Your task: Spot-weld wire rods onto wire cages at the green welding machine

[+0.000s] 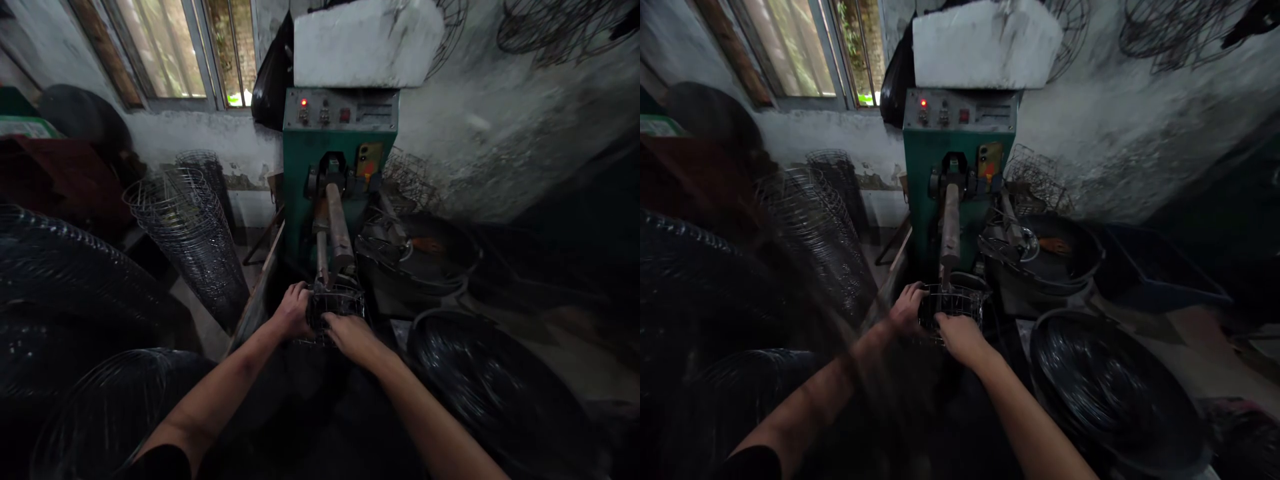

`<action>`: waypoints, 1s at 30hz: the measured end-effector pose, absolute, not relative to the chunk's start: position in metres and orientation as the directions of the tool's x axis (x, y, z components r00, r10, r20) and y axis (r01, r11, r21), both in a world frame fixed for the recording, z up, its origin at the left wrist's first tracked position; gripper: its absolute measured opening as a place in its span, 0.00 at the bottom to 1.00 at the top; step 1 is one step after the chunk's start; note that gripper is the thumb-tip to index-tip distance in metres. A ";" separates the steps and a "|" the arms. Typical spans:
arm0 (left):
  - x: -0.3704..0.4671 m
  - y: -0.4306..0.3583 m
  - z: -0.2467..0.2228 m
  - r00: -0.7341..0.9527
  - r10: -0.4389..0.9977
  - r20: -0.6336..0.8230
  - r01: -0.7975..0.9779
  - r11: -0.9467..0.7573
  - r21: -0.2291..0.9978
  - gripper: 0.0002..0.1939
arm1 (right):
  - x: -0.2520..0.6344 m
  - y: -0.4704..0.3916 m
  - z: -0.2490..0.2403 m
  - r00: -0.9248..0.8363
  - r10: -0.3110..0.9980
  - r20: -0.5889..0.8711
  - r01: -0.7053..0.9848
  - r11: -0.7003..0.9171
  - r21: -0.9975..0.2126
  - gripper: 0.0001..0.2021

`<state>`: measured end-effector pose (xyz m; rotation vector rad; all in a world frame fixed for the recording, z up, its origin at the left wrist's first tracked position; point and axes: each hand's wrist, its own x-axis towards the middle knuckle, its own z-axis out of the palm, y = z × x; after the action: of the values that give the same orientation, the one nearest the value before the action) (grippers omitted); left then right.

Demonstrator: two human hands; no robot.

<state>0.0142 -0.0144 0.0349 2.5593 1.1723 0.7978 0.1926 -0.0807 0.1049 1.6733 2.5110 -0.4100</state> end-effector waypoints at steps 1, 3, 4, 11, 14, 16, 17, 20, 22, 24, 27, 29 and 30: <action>0.016 -0.012 0.035 0.536 0.749 0.390 0.632 -0.662 0.403 0.46 | 0.194 -0.079 0.106 -0.395 0.893 -0.218 0.916 0.364 -0.169 0.15; 0.018 -0.008 0.036 0.534 0.742 0.405 0.624 -0.669 0.404 0.45 | 0.196 -0.076 0.108 -0.393 0.895 -0.210 0.917 0.364 -0.161 0.15; 0.020 -0.006 0.037 0.533 0.737 0.414 0.619 -0.674 0.403 0.44 | 0.197 -0.075 0.109 -0.388 0.897 -0.213 0.920 0.361 -0.155 0.15; 0.024 0.000 0.033 0.539 0.717 0.442 0.624 -0.692 0.362 0.44 | 0.200 -0.068 0.109 -0.379 0.901 -0.212 0.924 0.354 -0.146 0.15; 0.025 -0.001 0.032 0.524 0.711 0.470 0.621 -0.696 0.360 0.43 | 0.201 -0.068 0.107 -0.375 0.907 -0.192 0.921 0.341 -0.187 0.16; 0.025 -0.001 0.032 0.522 0.712 0.470 0.621 -0.695 0.363 0.42 | 0.201 -0.071 0.108 -0.358 0.912 -0.201 0.927 0.321 -0.197 0.16; 0.024 0.000 0.032 0.520 0.717 0.464 0.624 -0.690 0.366 0.41 | 0.200 -0.073 0.110 -0.350 0.915 -0.202 0.929 0.312 -0.197 0.17; 0.024 0.007 0.031 0.497 0.743 0.448 0.644 -0.662 0.383 0.40 | 0.198 -0.082 0.116 -0.317 0.933 -0.169 0.936 0.279 -0.214 0.18; 0.024 0.015 0.031 0.489 0.753 0.441 0.656 -0.650 0.383 0.38 | 0.199 -0.089 0.118 -0.291 0.949 -0.118 0.935 0.256 -0.247 0.17; 0.025 0.023 0.032 0.491 0.756 0.433 0.665 -0.646 0.374 0.38 | 0.202 -0.095 0.116 -0.275 0.959 -0.065 0.929 0.248 -0.275 0.18; 0.026 0.031 0.035 0.486 0.779 0.396 0.681 -0.622 0.386 0.43 | 0.208 -0.100 0.109 -0.263 0.964 -0.023 0.924 0.246 -0.292 0.17; 0.026 0.033 0.038 0.480 0.798 0.363 0.693 -0.599 0.402 0.46 | 0.212 -0.101 0.103 -0.256 0.966 -0.016 0.922 0.240 -0.304 0.17; 0.026 0.033 0.039 0.478 0.805 0.351 0.696 -0.591 0.407 0.47 | 0.213 -0.102 0.100 -0.253 0.967 -0.010 0.920 0.237 -0.313 0.16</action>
<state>0.0263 0.0333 0.0394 2.5154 1.2963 0.7658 0.2130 -0.1019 0.0998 2.0183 2.6103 -0.4300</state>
